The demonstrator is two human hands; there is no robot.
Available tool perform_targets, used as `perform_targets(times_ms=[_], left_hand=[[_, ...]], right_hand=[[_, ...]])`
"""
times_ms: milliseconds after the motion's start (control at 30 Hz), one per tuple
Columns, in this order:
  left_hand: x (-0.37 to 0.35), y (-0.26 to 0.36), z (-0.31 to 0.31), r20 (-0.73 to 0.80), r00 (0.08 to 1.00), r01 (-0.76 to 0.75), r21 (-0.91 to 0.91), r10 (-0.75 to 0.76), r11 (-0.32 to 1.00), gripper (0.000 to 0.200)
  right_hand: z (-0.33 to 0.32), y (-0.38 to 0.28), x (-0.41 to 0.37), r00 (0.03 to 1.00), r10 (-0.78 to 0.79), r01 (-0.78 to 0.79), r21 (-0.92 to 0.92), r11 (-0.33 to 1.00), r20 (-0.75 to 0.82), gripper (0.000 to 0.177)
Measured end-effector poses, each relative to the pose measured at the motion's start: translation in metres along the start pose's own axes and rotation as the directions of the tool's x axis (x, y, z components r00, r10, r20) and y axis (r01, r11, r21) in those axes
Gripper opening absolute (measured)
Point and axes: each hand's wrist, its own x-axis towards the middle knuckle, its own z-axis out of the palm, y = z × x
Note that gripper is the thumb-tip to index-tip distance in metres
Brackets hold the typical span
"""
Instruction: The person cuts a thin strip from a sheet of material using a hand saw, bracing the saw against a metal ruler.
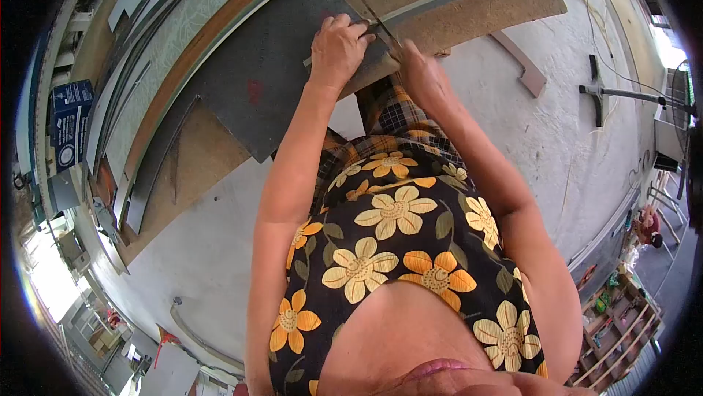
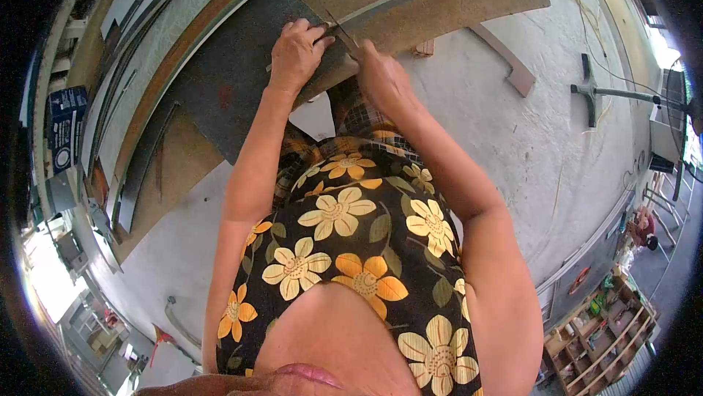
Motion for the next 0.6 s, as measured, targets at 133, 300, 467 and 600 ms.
perform_targets(times_ms=[133, 300, 467, 600], left_hand=[[0.001, -0.003, 0.001, 0.031, 1.000, 0.002, 0.002, -0.002, 1.000, 0.024], [0.001, -0.003, 0.001, 0.006, 1.000, -0.019, 0.011, 0.019, 1.000, 0.024], [0.000, -0.004, 0.000, 0.022, 1.000, 0.016, -0.012, -0.016, 1.000, 0.025], [-0.001, -0.003, 0.001, 0.041, 0.999, 0.022, -0.010, -0.021, 1.000, 0.026]], right_hand=[[0.009, 0.040, -0.057, 0.989, 0.119, -0.116, -0.037, 0.993, 0.090, 0.013], [0.009, 0.024, -0.004, 0.995, -0.090, 0.090, -0.014, 0.996, -0.041, 0.014], [0.012, 0.001, 0.023, 0.994, -0.094, 0.094, -0.004, 0.996, -0.057, 0.015], [0.011, 0.034, -0.046, 0.999, 0.028, -0.029, 0.036, 0.999, 0.031, 0.015]])
